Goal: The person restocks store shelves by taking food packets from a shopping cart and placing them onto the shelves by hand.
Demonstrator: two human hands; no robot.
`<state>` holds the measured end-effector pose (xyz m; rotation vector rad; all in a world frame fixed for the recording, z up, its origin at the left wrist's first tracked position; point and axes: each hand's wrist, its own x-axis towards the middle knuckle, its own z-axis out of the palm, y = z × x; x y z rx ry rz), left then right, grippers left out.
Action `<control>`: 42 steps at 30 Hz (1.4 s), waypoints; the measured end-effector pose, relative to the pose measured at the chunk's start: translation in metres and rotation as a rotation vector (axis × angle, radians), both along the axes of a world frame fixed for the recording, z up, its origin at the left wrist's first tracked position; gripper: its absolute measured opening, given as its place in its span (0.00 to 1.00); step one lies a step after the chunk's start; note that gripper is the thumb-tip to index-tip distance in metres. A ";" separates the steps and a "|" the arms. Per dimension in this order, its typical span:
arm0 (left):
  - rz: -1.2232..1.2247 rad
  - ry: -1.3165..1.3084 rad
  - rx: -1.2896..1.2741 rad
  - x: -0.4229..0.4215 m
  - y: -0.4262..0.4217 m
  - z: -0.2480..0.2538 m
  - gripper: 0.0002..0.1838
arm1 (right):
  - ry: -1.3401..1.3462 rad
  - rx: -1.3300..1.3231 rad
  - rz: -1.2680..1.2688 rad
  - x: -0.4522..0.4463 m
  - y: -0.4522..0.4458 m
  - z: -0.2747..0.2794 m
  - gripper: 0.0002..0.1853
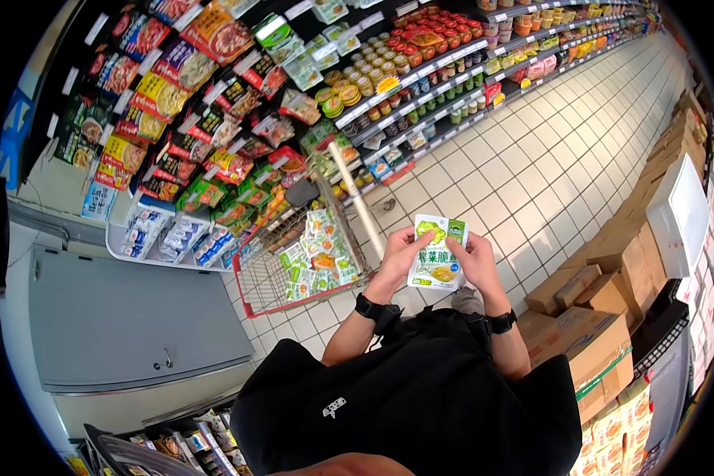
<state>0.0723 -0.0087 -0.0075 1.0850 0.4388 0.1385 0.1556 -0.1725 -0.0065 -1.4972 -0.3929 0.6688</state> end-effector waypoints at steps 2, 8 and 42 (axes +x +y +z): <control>-0.039 0.018 -0.012 0.035 -0.014 -0.001 0.13 | 0.010 0.025 -0.030 0.031 -0.015 -0.007 0.11; -0.118 0.085 -0.005 0.111 -0.032 0.000 0.14 | 0.111 -0.006 -0.050 0.107 -0.044 0.000 0.12; 0.376 -0.012 0.123 0.269 0.240 0.010 0.12 | 0.109 -0.020 0.466 0.341 0.298 0.012 0.11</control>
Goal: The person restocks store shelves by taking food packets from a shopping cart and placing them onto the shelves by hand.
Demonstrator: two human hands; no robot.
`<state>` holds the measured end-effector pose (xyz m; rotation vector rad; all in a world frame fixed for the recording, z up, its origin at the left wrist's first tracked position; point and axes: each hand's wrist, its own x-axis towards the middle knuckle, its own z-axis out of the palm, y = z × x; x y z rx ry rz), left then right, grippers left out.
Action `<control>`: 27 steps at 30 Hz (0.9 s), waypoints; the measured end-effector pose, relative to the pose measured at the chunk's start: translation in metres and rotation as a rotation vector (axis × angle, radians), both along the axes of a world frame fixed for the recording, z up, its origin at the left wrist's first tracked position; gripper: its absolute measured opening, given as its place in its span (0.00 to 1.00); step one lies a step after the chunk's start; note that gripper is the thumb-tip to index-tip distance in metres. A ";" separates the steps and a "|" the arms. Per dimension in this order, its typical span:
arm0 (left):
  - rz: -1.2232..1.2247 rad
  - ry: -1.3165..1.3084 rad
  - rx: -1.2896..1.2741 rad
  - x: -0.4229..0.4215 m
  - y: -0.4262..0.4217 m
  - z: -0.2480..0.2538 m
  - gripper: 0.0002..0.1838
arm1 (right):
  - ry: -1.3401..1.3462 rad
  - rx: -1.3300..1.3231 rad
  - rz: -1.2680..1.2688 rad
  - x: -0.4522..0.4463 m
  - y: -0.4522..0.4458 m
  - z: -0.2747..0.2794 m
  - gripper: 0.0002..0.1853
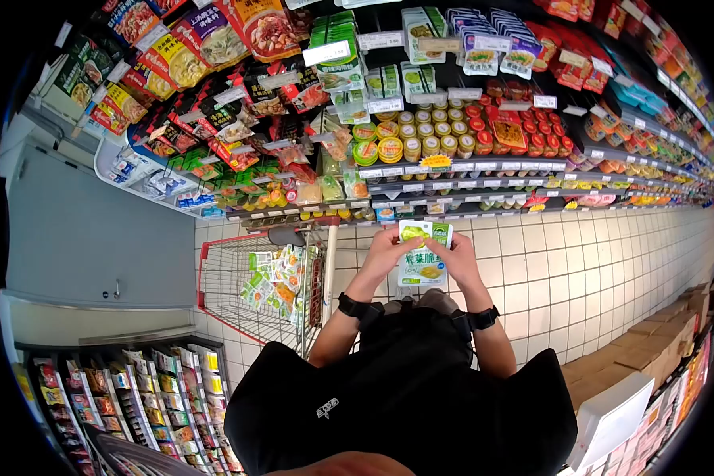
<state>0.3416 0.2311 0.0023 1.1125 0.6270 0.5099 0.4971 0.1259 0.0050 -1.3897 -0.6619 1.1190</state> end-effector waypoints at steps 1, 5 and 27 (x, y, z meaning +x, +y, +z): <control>0.024 0.016 0.015 0.001 0.004 -0.002 0.12 | -0.003 -0.004 0.011 0.004 0.009 -0.002 0.11; 0.088 0.010 -0.020 0.007 0.025 -0.007 0.12 | -0.016 -0.023 0.056 0.012 0.042 -0.010 0.10; 0.429 0.181 -0.081 0.105 0.209 -0.064 0.10 | 0.016 0.017 0.208 0.142 0.251 -0.085 0.10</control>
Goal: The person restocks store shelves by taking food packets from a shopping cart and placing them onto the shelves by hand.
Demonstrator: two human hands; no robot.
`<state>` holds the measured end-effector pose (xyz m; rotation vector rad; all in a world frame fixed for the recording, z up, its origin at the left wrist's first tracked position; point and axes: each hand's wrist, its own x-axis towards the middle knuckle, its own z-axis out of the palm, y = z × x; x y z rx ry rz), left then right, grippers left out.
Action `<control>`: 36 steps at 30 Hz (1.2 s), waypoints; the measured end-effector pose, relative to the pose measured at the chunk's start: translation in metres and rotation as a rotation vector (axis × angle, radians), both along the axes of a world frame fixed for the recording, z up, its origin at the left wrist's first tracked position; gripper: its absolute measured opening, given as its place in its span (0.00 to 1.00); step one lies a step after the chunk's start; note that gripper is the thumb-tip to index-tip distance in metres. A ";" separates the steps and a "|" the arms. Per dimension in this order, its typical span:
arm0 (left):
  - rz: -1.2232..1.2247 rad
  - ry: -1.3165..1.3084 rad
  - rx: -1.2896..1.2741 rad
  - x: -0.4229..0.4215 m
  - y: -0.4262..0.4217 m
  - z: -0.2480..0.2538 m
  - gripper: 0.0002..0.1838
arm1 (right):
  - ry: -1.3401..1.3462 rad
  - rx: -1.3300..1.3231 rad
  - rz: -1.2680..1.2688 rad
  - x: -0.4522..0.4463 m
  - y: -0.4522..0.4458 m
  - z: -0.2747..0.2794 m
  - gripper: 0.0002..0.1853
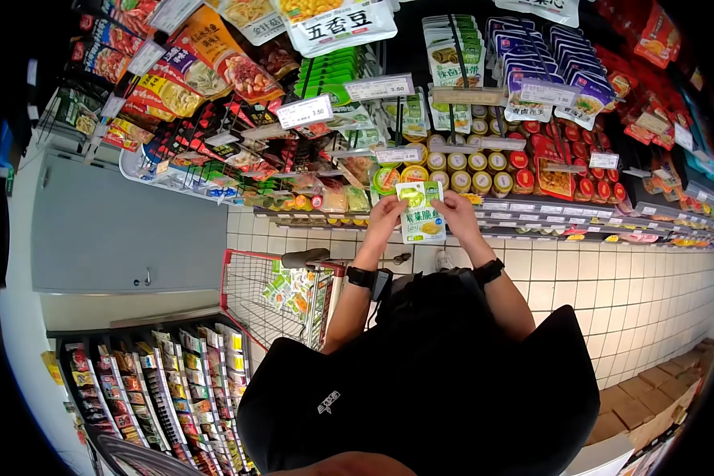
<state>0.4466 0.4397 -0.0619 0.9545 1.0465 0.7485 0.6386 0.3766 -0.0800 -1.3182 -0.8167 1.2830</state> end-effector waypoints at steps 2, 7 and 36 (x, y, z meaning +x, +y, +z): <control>0.001 0.031 -0.032 -0.002 0.009 -0.025 0.12 | 0.028 -0.012 -0.051 0.003 0.016 -0.005 0.08; -0.064 0.073 0.064 -0.001 0.018 -0.030 0.16 | 0.026 0.005 -0.055 0.008 0.052 -0.012 0.11; 0.019 -0.053 0.210 0.003 0.049 -0.025 0.26 | 0.116 0.006 -0.093 0.007 0.105 -0.013 0.17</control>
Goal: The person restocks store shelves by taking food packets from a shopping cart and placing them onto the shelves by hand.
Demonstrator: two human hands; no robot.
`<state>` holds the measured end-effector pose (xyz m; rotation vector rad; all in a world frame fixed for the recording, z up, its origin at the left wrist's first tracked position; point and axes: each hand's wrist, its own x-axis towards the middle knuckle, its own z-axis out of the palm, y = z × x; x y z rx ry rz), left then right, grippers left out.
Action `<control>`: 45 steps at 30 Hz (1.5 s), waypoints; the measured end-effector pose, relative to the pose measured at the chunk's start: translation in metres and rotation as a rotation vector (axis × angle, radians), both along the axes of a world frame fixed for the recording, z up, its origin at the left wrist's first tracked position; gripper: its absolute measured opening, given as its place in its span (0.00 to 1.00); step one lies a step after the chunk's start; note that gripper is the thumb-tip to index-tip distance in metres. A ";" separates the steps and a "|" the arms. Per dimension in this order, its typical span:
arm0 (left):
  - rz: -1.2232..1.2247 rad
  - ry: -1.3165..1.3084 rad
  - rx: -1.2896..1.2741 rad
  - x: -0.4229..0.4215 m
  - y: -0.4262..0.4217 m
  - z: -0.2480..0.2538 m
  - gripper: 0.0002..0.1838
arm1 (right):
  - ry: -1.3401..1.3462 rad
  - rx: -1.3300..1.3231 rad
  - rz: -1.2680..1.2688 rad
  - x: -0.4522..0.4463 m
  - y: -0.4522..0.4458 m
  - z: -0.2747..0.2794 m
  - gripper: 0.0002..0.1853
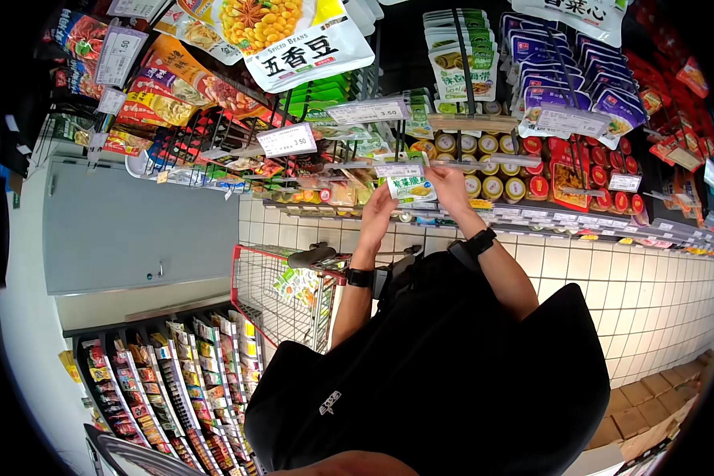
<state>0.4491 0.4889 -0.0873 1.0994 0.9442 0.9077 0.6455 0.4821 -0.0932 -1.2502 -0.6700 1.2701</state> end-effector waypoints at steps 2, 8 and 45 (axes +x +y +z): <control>0.003 0.008 -0.012 0.000 0.000 0.000 0.26 | -0.044 0.004 0.008 0.001 0.001 -0.003 0.17; 0.023 -0.003 -0.004 -0.006 0.000 -0.008 0.26 | -0.068 0.062 -0.006 -0.003 0.002 -0.013 0.17; 0.106 0.075 -0.069 -0.031 -0.018 0.011 0.23 | -0.304 0.236 -0.276 0.032 0.130 -0.092 0.11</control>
